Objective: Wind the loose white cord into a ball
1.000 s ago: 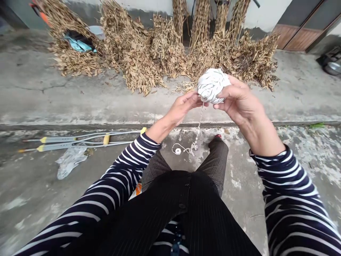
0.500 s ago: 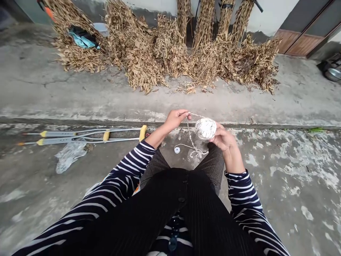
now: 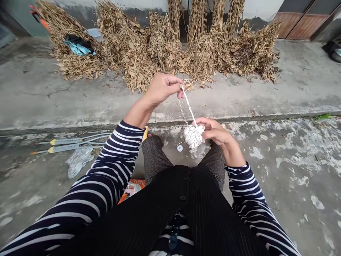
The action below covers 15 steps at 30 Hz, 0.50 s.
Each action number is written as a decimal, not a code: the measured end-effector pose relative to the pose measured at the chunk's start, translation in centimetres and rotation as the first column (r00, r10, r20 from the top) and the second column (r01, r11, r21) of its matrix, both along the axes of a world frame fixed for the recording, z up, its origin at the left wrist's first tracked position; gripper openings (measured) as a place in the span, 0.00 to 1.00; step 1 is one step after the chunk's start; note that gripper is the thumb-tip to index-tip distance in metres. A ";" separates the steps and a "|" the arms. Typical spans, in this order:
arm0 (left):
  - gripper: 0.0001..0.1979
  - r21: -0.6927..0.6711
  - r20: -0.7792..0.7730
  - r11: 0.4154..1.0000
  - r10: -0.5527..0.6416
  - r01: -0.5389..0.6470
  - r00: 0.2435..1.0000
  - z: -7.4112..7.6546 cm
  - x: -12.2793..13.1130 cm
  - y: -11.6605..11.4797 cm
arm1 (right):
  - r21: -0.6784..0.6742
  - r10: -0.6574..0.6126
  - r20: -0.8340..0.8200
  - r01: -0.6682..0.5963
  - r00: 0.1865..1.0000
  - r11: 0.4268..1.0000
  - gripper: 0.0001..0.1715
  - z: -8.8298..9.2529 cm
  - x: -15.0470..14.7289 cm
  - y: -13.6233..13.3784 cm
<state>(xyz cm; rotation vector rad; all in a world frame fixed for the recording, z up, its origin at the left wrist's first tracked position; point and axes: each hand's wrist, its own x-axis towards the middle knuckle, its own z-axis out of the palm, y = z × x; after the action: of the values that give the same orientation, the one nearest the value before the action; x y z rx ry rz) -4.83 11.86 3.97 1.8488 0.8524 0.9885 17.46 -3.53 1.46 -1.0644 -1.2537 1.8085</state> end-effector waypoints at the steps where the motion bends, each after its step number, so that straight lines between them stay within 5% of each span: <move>1: 0.10 0.026 -0.038 0.999 0.033 -0.032 0.999 0.3 -0.2 0.7 | -0.013 0.013 0.010 -0.013 1.000 1.000 0.31 -0.2 -0.1 0.3; 3: 0.07 0.033 -0.124 0.996 0.082 -0.079 0.989 -0.6 -0.5 1.6 | -0.051 -0.006 0.025 0.008 1.000 0.999 0.31 -0.8 -0.5 0.8; 5: 0.04 -0.008 -0.224 0.994 0.102 -0.106 0.969 -3.1 -0.7 1.6 | -0.117 -0.061 0.057 0.067 0.996 0.991 0.32 -1.8 -0.8 1.2; 10: 0.09 -0.140 -0.468 0.985 0.023 -0.100 0.883 -9.5 -2.0 -1.3 | -0.213 -0.384 0.189 0.419 0.904 0.883 0.34 -5.0 -0.9 1.6; 12: 0.09 -0.206 -0.402 0.972 0.019 -0.111 0.915 -10.0 -3.0 -2.8 | -0.162 -0.531 0.215 0.566 0.819 0.808 0.35 -6.4 -0.6 1.7; 15: 0.08 -0.333 -0.144 0.937 0.056 -0.102 0.988 -8.4 -4.8 -4.9 | -0.035 -0.729 0.218 0.752 0.649 0.658 0.38 -8.1 0.3 2.1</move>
<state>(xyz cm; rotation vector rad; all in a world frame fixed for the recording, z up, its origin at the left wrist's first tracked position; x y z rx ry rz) -9.58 6.91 -4.45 1.6047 1.1113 0.7175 17.79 -1.38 -6.69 -1.5635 -0.6188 1.1533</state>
